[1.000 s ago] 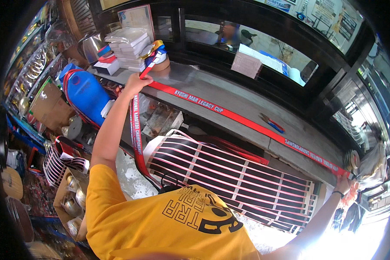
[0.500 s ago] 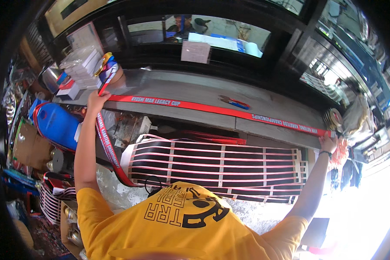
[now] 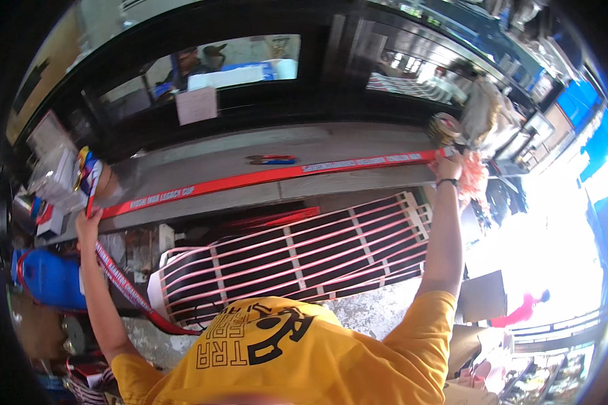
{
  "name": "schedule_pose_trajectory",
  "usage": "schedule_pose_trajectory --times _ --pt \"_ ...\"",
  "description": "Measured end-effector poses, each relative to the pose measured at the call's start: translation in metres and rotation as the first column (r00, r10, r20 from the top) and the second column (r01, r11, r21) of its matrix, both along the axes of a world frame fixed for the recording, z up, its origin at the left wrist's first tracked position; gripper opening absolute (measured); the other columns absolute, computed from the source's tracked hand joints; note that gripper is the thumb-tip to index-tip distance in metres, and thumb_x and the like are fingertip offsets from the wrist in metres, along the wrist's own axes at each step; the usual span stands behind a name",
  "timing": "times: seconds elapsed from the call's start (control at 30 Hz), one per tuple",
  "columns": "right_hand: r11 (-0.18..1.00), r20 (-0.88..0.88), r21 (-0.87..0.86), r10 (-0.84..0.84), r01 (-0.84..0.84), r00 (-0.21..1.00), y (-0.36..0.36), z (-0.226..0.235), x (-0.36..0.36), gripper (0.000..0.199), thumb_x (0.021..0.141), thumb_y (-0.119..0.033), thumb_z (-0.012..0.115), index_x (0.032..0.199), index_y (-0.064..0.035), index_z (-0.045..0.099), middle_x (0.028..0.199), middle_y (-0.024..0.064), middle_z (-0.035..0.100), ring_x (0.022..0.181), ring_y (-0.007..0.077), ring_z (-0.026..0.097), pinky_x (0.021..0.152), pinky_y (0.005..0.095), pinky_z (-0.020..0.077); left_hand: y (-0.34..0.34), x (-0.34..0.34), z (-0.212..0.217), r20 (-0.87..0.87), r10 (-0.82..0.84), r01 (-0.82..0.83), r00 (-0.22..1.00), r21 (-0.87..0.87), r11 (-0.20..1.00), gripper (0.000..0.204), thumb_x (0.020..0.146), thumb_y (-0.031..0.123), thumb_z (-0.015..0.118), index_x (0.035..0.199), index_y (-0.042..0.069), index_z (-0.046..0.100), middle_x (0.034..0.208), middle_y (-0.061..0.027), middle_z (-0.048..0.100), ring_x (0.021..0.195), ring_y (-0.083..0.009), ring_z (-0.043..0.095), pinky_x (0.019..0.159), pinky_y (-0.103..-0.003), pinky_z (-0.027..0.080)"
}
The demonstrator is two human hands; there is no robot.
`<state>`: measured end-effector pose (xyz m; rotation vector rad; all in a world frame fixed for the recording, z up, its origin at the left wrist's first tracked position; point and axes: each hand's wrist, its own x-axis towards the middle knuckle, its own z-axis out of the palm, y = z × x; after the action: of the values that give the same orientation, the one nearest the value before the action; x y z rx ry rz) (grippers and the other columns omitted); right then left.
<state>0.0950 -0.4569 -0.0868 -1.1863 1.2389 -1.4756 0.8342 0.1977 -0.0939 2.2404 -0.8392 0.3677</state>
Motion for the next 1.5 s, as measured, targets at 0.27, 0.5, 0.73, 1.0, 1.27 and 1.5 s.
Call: schedule_pose_trajectory --times 0.27,0.5,0.73,1.0,1.27,1.5 --pt "0.991 -0.033 0.129 -0.017 0.021 0.999 0.016 0.015 0.011 0.016 0.088 -0.001 0.067 0.101 -0.0043 0.058 0.077 0.0075 0.061 0.055 0.0185 0.060 0.050 0.0336 0.0589 0.007 0.021 -0.011 0.004 -0.008 0.008 1.000 0.037 0.999 0.026 0.086 0.019 0.071 0.097 -0.004 0.068 0.090 -0.0157 0.071 0.082 -0.0269 0.068 0.077 -0.037 0.051" --pt "0.992 -0.082 0.129 0.027 -0.016 0.996 0.011 0.016 0.005 0.010 0.087 -0.004 0.068 0.094 -0.0017 0.061 0.078 0.0081 0.063 0.059 0.0211 0.063 0.055 0.0349 0.0595 0.004 0.018 -0.010 0.090 0.103 -0.112 0.991 0.111 0.987 0.028 0.087 0.024 0.069 0.099 -0.002 0.068 0.093 -0.0179 0.071 0.087 -0.0325 0.068 0.079 -0.040 0.050" --pt "0.991 -0.074 0.133 -0.015 0.025 0.997 0.010 0.014 0.006 0.012 0.088 -0.002 0.067 0.097 -0.0029 0.059 0.082 0.0064 0.061 0.058 0.0178 0.061 0.050 0.0327 0.0598 0.005 0.013 -0.007 0.051 0.061 -0.066 0.997 0.102 0.993 0.024 0.087 0.023 0.069 0.093 0.000 0.067 0.087 -0.0177 0.069 0.082 -0.0349 0.066 0.075 -0.042 0.049" --pt "0.992 -0.166 0.118 -0.021 0.041 0.986 0.010 0.011 0.009 0.014 0.087 -0.001 0.067 0.099 -0.0009 0.062 0.080 0.0071 0.063 0.055 0.0175 0.062 0.048 0.0321 0.0599 0.003 0.011 -0.009 0.065 0.086 -0.092 0.994 0.111 0.990 0.025 0.087 0.023 0.070 0.095 0.000 0.066 0.087 -0.0174 0.069 0.082 -0.0330 0.066 0.075 -0.040 0.049" --pt "0.971 -0.500 0.162 -0.074 0.177 0.863 0.012 0.022 0.019 0.034 0.084 -0.008 0.072 0.116 -0.0064 0.060 0.081 0.0075 0.066 0.058 0.0183 0.067 0.045 0.0293 0.0588 0.000 0.003 -0.004 0.064 0.077 -0.082 0.995 0.088 0.993 0.023 0.087 0.021 0.069 0.092 -0.001 0.065 0.084 -0.0163 0.068 0.079 -0.0314 0.065 0.074 -0.040 0.048" --pt "0.967 -0.537 0.185 -0.049 0.174 0.842 0.011 0.025 0.019 0.030 0.084 -0.009 0.073 0.111 -0.0009 0.060 0.078 0.0101 0.067 0.059 0.0187 0.068 0.047 0.0291 0.0595 0.002 0.005 -0.007 0.034 0.051 -0.053 0.998 0.053 0.997 0.021 0.087 0.021 0.069 0.091 0.000 0.064 0.082 -0.0161 0.067 0.077 -0.0309 0.064 0.073 -0.040 0.048"
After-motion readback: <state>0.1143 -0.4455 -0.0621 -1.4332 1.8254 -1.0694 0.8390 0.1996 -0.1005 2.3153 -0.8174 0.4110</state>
